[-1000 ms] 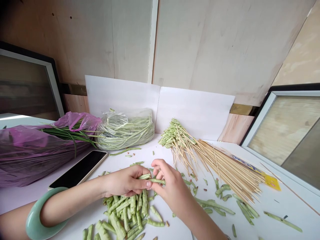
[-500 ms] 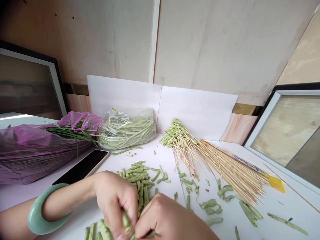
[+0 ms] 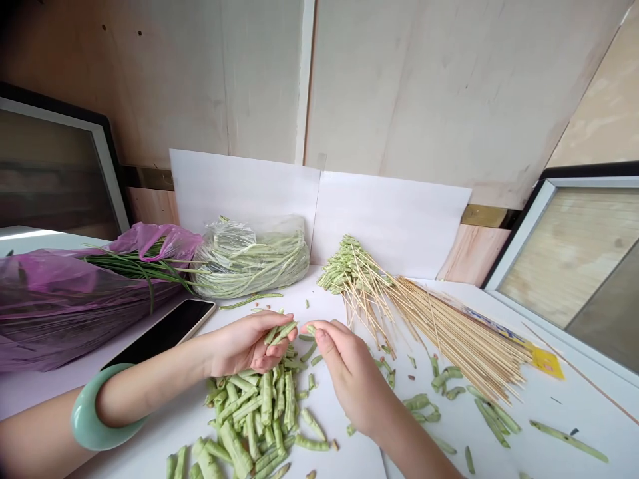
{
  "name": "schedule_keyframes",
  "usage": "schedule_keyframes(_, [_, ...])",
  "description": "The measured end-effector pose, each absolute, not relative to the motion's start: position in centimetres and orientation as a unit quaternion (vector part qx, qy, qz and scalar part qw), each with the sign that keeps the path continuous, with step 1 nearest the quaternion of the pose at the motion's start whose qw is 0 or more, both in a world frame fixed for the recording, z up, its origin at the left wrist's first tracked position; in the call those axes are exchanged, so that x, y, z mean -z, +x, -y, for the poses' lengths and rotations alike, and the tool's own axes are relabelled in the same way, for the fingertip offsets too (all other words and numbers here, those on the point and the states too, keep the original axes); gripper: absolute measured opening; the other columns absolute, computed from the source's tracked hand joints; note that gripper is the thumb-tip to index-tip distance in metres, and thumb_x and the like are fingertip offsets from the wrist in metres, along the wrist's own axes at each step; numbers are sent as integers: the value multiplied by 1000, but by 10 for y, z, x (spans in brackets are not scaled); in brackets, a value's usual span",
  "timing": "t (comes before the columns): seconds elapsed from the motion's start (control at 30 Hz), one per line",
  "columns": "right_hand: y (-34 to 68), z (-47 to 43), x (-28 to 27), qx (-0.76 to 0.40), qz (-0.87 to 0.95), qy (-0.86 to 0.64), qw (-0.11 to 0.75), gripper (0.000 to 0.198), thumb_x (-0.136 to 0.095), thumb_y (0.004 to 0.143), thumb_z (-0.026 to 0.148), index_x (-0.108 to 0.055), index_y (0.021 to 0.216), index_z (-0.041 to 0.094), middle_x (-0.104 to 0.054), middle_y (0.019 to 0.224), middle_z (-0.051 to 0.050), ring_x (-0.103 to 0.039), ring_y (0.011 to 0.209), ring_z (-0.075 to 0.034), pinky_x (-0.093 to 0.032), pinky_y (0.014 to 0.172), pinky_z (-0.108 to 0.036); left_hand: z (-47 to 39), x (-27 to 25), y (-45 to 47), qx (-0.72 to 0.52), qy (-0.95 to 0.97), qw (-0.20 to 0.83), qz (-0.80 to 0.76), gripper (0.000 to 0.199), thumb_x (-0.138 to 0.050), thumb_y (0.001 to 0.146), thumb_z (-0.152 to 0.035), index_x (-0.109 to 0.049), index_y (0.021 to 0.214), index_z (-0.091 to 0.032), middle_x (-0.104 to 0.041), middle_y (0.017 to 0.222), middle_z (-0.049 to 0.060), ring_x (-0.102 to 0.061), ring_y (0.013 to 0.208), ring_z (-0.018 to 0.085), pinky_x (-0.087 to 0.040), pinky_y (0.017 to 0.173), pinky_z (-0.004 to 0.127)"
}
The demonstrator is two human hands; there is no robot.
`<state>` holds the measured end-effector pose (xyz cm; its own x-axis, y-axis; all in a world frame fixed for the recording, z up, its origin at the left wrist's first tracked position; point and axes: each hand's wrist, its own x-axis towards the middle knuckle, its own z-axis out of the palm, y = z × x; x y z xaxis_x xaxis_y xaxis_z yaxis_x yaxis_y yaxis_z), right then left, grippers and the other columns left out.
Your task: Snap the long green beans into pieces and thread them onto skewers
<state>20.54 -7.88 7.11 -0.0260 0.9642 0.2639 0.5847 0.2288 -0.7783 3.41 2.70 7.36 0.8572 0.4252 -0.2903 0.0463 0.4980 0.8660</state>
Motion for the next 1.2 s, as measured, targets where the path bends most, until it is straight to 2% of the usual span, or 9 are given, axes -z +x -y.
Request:
schedule_keyframes(0.1, [206, 80, -73, -186, 700, -583, 368, 39, -32, 97, 24, -59, 123, 26, -49, 92, -2, -52, 70, -14, -44, 66, -27, -31, -67, 35, -127, 497, 820, -255, 25, -49, 88, -33, -56, 79, -12, -56, 54, 0, -45, 37, 6, -26, 38, 15])
schedule_keyframes(0.27, [207, 77, -69, -181, 725, -589, 307, 50, -37, 92, 18, -40, 141, 30, -50, 96, -2, -54, 75, -15, -47, 71, -30, -31, -64, 35, -113, 524, 806, -253, 28, -51, 86, -32, -62, 77, -7, -67, 65, 10, -58, 43, 11, -39, 42, 19])
schedule_keyframes(0.37, [206, 75, -65, -188, 724, -573, 335, 45, -47, 84, 11, -46, 126, 29, -54, 89, 1, -57, 80, -16, -46, 75, -30, -29, -65, 35, -86, 553, 792, -245, 32, -53, 84, -34, -65, 74, -6, -68, 65, 10, -62, 45, 13, -40, 42, 19])
schedule_keyframes(0.47, [204, 73, -64, -210, 715, -564, 357, 38, -53, 77, 6, -46, 107, 28, -59, 81, 5, -58, 75, -15, -45, 73, -29, -24, -67, 35, -48, 588, 774, -229, 37, -57, 81, -43, -66, 71, -8, -68, 64, 8, -61, 45, 13, -40, 41, 20])
schedule_keyframes(0.6, [202, 72, -64, -231, 701, -573, 356, 43, -57, 69, 1, -44, 101, 27, -64, 73, 8, -60, 70, -15, -46, 72, -29, -16, -70, 34, -16, 624, 747, -227, 42, -68, 71, -54, -62, 71, -12, -64, 60, 3, -54, 39, 9, -36, 39, 20])
schedule_keyframes(0.8, [201, 72, -56, -208, 720, -541, 382, 27, -56, 76, 9, -47, 95, 26, -61, 71, 6, -60, 66, -15, -47, 65, -26, -2, -71, 36, -74, 670, 694, -252, 44, -80, 58, -49, -54, 70, -16, -43, 46, -9, -37, 37, 5, -22, 35, 19])
schedule_keyframes(0.97, [206, 71, -58, -100, 727, -560, 386, 14, -62, 78, 16, -50, 78, 23, -50, 64, 6, -45, 52, -11, -37, 49, -21, 1, -79, 36, -127, 651, 719, -207, 41, -77, 65, -47, -50, 68, -16, -38, 48, -10, -26, 39, 2, -14, 37, 20])
schedule_keyframes(1.07, [207, 73, -66, -93, 757, -531, 369, 28, -57, 86, 22, -44, 61, 21, -43, 57, 6, -40, 51, -11, -30, 47, -22, -1, -80, 35, -144, 613, 762, -149, 38, -74, 72, -41, -46, 65, -16, -32, 47, -11, -20, 39, 2, -11, 38, 19])
schedule_keyframes(1.2, [204, 80, -73, -56, 783, -447, 428, 33, -51, 91, 22, -39, 60, 21, -35, 58, 6, -37, 51, -10, -29, 47, -21, 6, -75, 36, -168, 549, 816, -59, 30, -67, 81, -34, -44, 70, -18, -27, 45, -13, -17, 36, 2, -12, 39, 18])
